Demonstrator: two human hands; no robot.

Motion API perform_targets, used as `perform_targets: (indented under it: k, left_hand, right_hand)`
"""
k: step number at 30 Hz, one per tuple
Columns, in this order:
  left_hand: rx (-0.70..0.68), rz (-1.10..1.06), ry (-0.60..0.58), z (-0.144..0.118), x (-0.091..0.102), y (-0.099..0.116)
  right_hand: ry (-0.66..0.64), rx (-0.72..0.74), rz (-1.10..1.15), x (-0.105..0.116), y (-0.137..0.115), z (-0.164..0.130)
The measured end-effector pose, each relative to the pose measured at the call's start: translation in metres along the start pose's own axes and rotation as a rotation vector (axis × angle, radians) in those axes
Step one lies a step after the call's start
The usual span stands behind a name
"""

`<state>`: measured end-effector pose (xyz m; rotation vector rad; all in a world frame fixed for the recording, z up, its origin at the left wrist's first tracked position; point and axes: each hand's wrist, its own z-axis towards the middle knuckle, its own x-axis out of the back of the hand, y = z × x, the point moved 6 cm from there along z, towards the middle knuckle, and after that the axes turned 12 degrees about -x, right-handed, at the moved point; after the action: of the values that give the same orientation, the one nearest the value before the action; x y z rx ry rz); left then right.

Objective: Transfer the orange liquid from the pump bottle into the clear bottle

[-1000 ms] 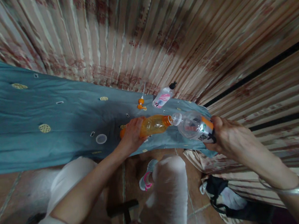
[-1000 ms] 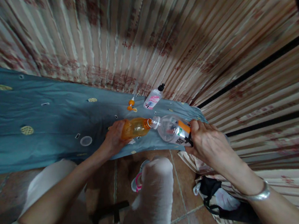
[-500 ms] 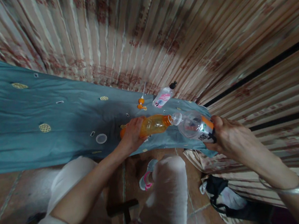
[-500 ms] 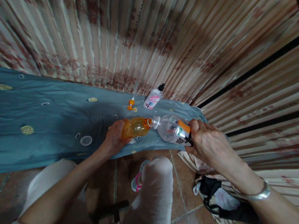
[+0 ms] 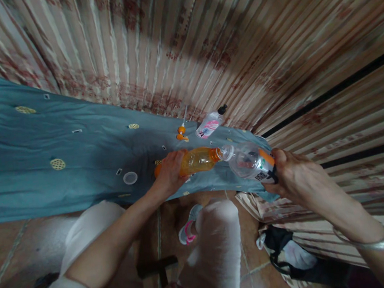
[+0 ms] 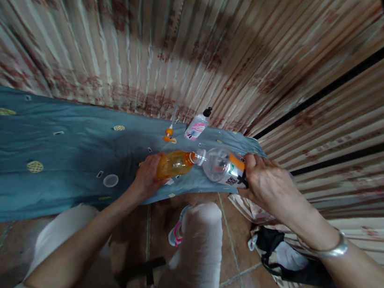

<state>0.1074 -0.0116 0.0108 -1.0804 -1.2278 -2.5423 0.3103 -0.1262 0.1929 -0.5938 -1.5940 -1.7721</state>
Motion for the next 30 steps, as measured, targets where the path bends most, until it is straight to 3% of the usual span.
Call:
perform_targets:
  k: [30]
  left_hand:
    - [-0.020, -0.003, 0.016, -0.0007, 0.0010, 0.0005]
  right_hand:
    - [0.019, -0.002, 0.004, 0.0001, -0.0008, 0.0004]
